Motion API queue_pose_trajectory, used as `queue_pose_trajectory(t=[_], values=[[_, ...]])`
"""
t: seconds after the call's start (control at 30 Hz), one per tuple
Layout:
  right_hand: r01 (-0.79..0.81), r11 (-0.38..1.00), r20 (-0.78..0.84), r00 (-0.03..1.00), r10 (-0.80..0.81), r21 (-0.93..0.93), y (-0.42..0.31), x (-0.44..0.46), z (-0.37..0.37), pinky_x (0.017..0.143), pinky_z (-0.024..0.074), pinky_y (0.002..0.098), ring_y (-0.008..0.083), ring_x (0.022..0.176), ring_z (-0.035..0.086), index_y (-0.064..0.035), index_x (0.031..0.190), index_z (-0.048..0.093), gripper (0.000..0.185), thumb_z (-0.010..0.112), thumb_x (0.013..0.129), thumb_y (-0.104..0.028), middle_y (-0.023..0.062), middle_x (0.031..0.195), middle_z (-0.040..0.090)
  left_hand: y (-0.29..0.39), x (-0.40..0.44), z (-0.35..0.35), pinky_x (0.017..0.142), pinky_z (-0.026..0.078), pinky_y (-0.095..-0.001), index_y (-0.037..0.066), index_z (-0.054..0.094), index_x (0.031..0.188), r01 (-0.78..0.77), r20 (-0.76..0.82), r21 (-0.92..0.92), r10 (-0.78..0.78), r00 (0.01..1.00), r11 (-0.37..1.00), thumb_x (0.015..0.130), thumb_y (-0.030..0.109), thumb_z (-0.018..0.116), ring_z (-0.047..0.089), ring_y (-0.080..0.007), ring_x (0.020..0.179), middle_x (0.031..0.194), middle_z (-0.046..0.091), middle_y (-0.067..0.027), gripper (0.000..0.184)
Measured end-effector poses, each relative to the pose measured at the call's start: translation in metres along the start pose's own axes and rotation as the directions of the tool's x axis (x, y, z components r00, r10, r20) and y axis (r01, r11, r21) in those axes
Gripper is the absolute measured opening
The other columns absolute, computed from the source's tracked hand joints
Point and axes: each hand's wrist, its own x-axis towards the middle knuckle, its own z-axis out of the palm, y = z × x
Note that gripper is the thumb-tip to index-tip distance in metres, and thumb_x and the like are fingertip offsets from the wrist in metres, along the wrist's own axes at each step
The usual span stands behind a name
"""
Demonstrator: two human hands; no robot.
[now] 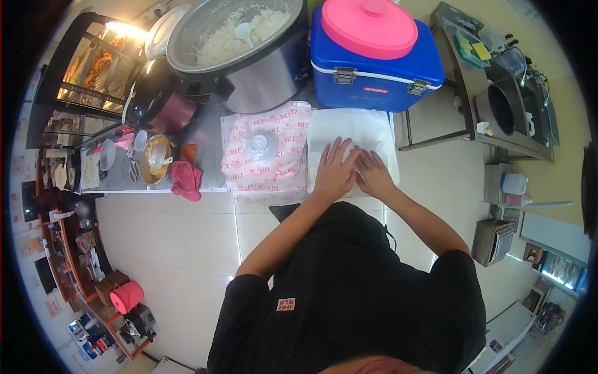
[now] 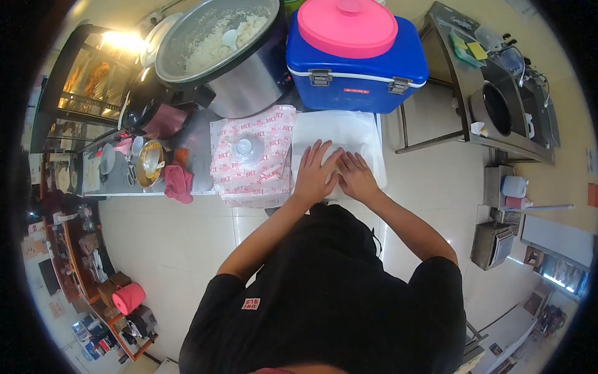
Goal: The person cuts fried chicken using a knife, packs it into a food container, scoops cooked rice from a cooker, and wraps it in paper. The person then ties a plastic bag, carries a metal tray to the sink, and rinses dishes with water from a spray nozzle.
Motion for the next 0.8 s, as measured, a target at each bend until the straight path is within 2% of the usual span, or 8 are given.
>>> queue_pose_trajectory(t=[0.17, 0.23, 0.33, 0.43, 0.53, 0.63, 0.7, 0.8], values=[[-0.178, 0.983, -0.002, 0.984, 0.178, -0.044, 0.031, 0.006, -0.015, 0.101, 0.0392, 0.0542, 0.0307, 0.125, 0.050, -0.0116, 0.133, 0.058, 0.056, 0.061, 0.077, -0.006, 0.0126, 0.142, 0.053, -0.032, -0.010, 0.024, 0.121, 0.017, -0.0515, 0.013, 0.050, 0.140, -0.016, 0.202, 0.148, -0.014, 0.979, 0.989, 0.089, 0.022, 0.061, 0.036, -0.0274, 0.142, 0.149, 0.044, -0.0067, 0.053], [-0.222, 0.975, -0.122, 0.968, 0.220, 0.002, 0.064, 0.011, -0.013, 0.092, 0.0452, 0.0481, 0.0286, 0.117, 0.056, -0.0167, 0.118, 0.066, 0.047, 0.063, 0.075, 0.000, 0.0102, 0.132, 0.058, -0.037, -0.012, 0.026, 0.120, 0.017, -0.0517, 0.013, 0.050, 0.140, -0.035, 0.185, 0.150, 0.007, 0.983, 0.988, 0.090, 0.023, 0.061, 0.037, -0.0264, 0.141, 0.148, 0.045, -0.0053, 0.052], [-0.118, 0.866, -0.021, 0.989, 0.146, 0.486, 0.113, 0.018, -0.001, 0.080, 0.0488, 0.0350, 0.0227, 0.101, 0.061, -0.0113, 0.100, 0.066, 0.030, 0.064, 0.073, 0.004, 0.0088, 0.115, 0.063, -0.040, -0.012, 0.030, 0.120, 0.018, -0.0519, 0.013, 0.051, 0.139, -0.044, 0.174, 0.144, 0.019, 0.985, 0.989, 0.092, 0.023, 0.061, 0.040, -0.0249, 0.140, 0.147, 0.047, -0.0041, 0.050], [-0.499, 0.651, 0.317, 0.867, 0.386, 0.572, 0.124, 0.014, -0.009, 0.073, 0.0472, 0.0250, 0.0178, 0.090, 0.061, -0.0070, 0.089, 0.060, 0.020, 0.066, 0.074, 0.005, 0.0057, 0.101, 0.063, -0.042, -0.012, 0.030, 0.120, 0.019, -0.0518, 0.014, 0.053, 0.137, -0.053, 0.155, 0.134, 0.031, 0.987, 0.990, 0.092, 0.023, 0.061, 0.043, -0.0244, 0.137, 0.145, 0.050, -0.0038, 0.048], [-0.457, 0.755, 0.186, 0.888, 0.421, 0.470, 0.154, -0.002, 0.000, 0.073, 0.0465, 0.0251, 0.0151, 0.084, 0.059, -0.0064, 0.088, 0.058, 0.017, 0.064, 0.077, 0.005, 0.0025, 0.091, 0.061, -0.044, -0.012, 0.030, 0.120, 0.020, -0.0513, 0.014, 0.056, 0.135, -0.055, 0.134, 0.119, 0.039, 0.990, 0.991, 0.091, 0.024, 0.062, 0.044, -0.0244, 0.136, 0.144, 0.051, -0.0037, 0.046], [-0.315, 0.790, -0.072, 0.909, 0.411, 0.526, 0.142, -0.001, -0.009, 0.070, 0.0460, 0.0283, 0.0155, 0.079, 0.058, -0.0064, 0.085, 0.058, 0.016, 0.062, 0.076, 0.006, 0.0027, 0.085, 0.058, -0.043, -0.012, 0.030, 0.119, 0.021, -0.0509, 0.013, 0.057, 0.134, -0.050, 0.122, 0.099, 0.038, 0.992, 0.994, 0.091, 0.023, 0.062, 0.045, -0.0247, 0.136, 0.143, 0.051, -0.0039, 0.044], [-0.212, 0.766, -0.036, 0.956, 0.292, 0.608, 0.096, 0.020, -0.041, 0.068, 0.0452, 0.0298, 0.0177, 0.079, 0.058, -0.0074, 0.084, 0.058, 0.016, 0.060, 0.076, 0.006, 0.0031, 0.083, 0.056, -0.043, -0.012, 0.029, 0.119, 0.023, -0.0506, 0.013, 0.057, 0.133, -0.055, 0.124, 0.082, 0.044, 0.991, 0.995, 0.091, 0.022, 0.063, 0.046, -0.0253, 0.135, 0.143, 0.051, -0.0042, 0.044], [-0.266, 0.786, 0.235, 0.959, 0.157, 0.558, 0.106, 0.017, -0.036, 0.076, 0.0457, 0.0335, 0.0222, 0.090, 0.058, -0.0113, 0.091, 0.061, 0.020, 0.061, 0.077, 0.002, 0.0054, 0.092, 0.059, -0.045, -0.009, 0.026, 0.117, 0.029, -0.0493, 0.012, 0.057, 0.133, -0.072, 0.130, 0.052, 0.065, 0.989, 0.996, 0.090, 0.020, 0.064, 0.047, -0.0267, 0.134, 0.143, 0.051, -0.0056, 0.045]])
